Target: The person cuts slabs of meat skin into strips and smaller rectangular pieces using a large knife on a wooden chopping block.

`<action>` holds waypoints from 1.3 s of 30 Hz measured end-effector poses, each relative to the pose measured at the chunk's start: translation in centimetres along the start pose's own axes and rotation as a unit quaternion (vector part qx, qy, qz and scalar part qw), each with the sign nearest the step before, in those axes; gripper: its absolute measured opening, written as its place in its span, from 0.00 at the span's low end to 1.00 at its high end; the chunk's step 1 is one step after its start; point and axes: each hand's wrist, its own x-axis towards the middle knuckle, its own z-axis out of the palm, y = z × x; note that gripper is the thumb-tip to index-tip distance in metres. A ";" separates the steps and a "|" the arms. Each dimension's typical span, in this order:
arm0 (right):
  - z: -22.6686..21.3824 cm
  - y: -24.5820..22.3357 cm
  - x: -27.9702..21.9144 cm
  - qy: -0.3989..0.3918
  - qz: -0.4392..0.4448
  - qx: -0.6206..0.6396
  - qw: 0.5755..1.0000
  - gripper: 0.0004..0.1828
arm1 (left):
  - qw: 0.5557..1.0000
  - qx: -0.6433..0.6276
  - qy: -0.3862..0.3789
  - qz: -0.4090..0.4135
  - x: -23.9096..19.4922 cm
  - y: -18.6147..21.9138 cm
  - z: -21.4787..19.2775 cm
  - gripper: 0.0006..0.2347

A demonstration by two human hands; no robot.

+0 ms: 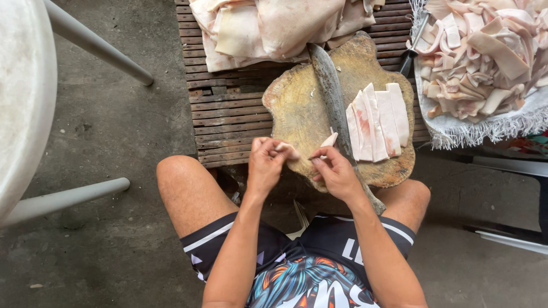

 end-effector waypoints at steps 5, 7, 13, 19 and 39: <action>2.0 -2.3 2.2 -0.012 -0.027 -0.189 0.982 0.07 | 0.968 -0.231 -0.082 -0.045 2.3 -1.6 -1.2 0.05; 2.4 -3.8 3.4 -0.025 -0.210 -0.274 0.938 0.06 | 0.965 -0.240 -0.098 -0.044 3.0 -2.1 -1.5 0.04; 1.9 -6.1 3.7 -0.145 -0.161 -0.411 0.886 0.07 | 0.974 -0.200 -0.110 -0.013 3.4 -2.9 -1.8 0.04; 1.5 -5.2 3.8 -0.097 -0.206 -0.315 0.921 0.06 | 0.981 -0.157 -0.112 0.001 3.3 -2.6 -1.8 0.04; 1.3 -4.4 3.6 -0.122 -0.205 -0.367 0.899 0.05 | 0.989 -0.112 -0.091 0.010 3.3 -1.9 -1.8 0.04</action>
